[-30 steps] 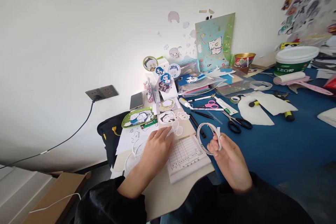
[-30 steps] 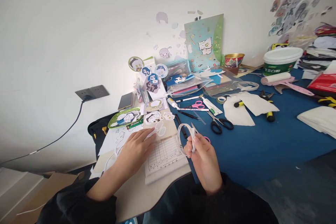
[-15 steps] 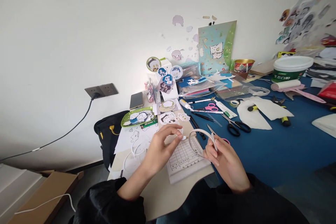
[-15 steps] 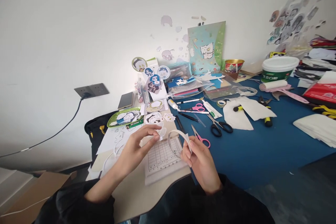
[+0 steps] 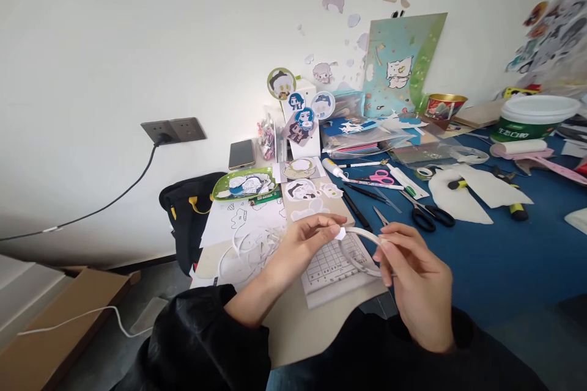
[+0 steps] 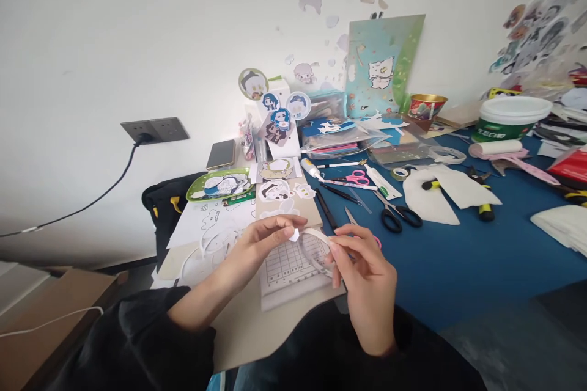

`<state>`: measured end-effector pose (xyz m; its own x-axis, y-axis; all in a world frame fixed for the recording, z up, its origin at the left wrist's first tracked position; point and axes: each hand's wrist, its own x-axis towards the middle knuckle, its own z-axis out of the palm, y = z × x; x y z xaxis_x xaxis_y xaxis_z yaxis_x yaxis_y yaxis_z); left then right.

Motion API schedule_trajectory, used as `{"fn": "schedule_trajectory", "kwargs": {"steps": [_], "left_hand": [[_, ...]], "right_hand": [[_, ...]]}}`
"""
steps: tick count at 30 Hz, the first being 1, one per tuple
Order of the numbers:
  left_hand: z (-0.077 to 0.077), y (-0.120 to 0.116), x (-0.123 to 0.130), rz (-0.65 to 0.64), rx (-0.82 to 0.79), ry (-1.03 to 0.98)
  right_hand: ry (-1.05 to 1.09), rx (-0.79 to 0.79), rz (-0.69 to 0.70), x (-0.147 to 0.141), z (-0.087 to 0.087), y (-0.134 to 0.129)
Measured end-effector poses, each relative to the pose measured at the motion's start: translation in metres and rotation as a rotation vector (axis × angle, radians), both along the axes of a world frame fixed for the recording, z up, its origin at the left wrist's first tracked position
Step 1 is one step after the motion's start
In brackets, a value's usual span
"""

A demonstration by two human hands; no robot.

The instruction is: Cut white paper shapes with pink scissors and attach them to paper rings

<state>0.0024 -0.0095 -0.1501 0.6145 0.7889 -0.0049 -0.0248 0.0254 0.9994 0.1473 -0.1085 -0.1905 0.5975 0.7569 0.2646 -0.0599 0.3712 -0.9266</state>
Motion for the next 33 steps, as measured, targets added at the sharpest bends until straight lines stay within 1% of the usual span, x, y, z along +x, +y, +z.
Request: {"fn": "schedule_trajectory", "kwargs": {"steps": [3,5,7,9,11,16,20,27,29,30,32,33], "left_hand": [[0.001,-0.001,0.000,0.054,0.029,-0.011],[0.003,-0.002,0.001,0.056,0.041,-0.030],[0.003,-0.003,0.001,0.045,0.053,-0.067],[0.003,-0.005,0.001,0.052,0.064,-0.114],[0.002,-0.007,0.000,0.061,0.071,-0.148],[0.003,-0.010,0.000,0.093,0.085,-0.198],[0.005,-0.010,-0.001,0.127,0.109,-0.160],[0.008,-0.007,-0.002,0.162,0.083,-0.149],[0.009,-0.008,-0.003,0.175,0.122,-0.145],[0.009,-0.008,-0.004,0.183,0.161,-0.137],[0.010,-0.009,-0.006,0.206,0.305,-0.109],[0.011,-0.009,-0.008,0.221,0.419,-0.096]], "right_hand": [[-0.078,-0.003,-0.052,-0.001,0.013,-0.008],[-0.135,-0.058,-0.060,-0.004,0.022,-0.006],[-0.166,-0.158,-0.034,-0.009,0.029,-0.001],[-0.142,-0.248,0.010,-0.014,0.034,0.007],[-0.100,-0.282,0.030,-0.017,0.036,0.013],[0.027,-0.228,0.045,-0.019,0.038,0.019],[0.107,-0.179,0.053,-0.019,0.040,0.021],[0.135,-0.186,0.122,-0.024,0.037,0.022],[0.103,-0.190,0.128,-0.026,0.036,0.022],[0.066,-0.187,0.108,-0.027,0.036,0.022],[-0.068,-0.149,0.011,-0.029,0.037,0.019],[-0.164,-0.106,-0.049,-0.030,0.038,0.018]]}}
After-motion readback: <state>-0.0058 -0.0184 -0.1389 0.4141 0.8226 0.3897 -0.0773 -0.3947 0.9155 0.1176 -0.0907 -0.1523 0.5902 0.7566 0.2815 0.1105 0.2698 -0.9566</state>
